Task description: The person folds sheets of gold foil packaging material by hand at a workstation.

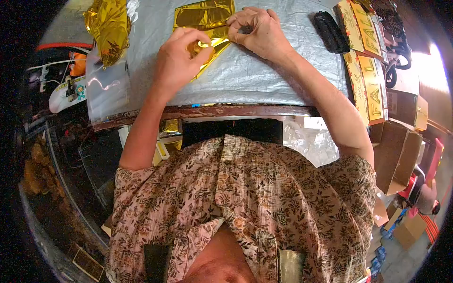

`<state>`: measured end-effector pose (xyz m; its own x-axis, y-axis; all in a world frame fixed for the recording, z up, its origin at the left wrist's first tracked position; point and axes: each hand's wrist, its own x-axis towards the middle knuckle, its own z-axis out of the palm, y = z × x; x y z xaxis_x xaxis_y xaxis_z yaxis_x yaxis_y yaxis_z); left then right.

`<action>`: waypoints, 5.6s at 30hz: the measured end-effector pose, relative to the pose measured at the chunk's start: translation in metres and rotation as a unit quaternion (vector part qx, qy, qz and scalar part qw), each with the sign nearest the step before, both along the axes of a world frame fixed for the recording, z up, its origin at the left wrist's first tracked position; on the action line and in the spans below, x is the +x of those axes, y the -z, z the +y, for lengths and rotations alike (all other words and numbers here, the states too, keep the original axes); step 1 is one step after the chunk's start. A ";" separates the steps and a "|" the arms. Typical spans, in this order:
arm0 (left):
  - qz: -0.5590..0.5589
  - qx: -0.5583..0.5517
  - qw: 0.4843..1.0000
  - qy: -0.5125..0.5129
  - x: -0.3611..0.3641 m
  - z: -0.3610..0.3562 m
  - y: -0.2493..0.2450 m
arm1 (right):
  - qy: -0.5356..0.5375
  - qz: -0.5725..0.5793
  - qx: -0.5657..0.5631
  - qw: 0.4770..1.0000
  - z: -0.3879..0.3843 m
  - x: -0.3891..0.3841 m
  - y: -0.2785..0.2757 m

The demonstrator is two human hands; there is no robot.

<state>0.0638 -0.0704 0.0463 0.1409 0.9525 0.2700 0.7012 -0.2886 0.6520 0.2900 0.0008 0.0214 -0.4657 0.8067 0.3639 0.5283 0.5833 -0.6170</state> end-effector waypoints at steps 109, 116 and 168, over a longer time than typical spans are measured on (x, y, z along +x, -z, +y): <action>-0.042 0.089 0.990 0.106 -0.068 0.049 0.037 | 0.057 -0.047 -0.003 0.997 -0.019 -0.003 0.003; 0.020 0.018 0.993 0.115 -0.071 0.047 0.027 | 0.076 -0.027 -0.020 0.997 -0.028 0.000 -0.005; 0.280 0.157 0.927 0.194 -0.077 0.074 0.032 | -0.019 -0.261 0.163 0.951 -0.051 -0.042 -0.024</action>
<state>-0.0130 0.0038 0.0138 0.6575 0.6880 0.3071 0.7084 -0.7034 0.0591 0.2478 -0.0498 0.0455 -0.6780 0.6698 0.3029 0.6877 0.7235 -0.0604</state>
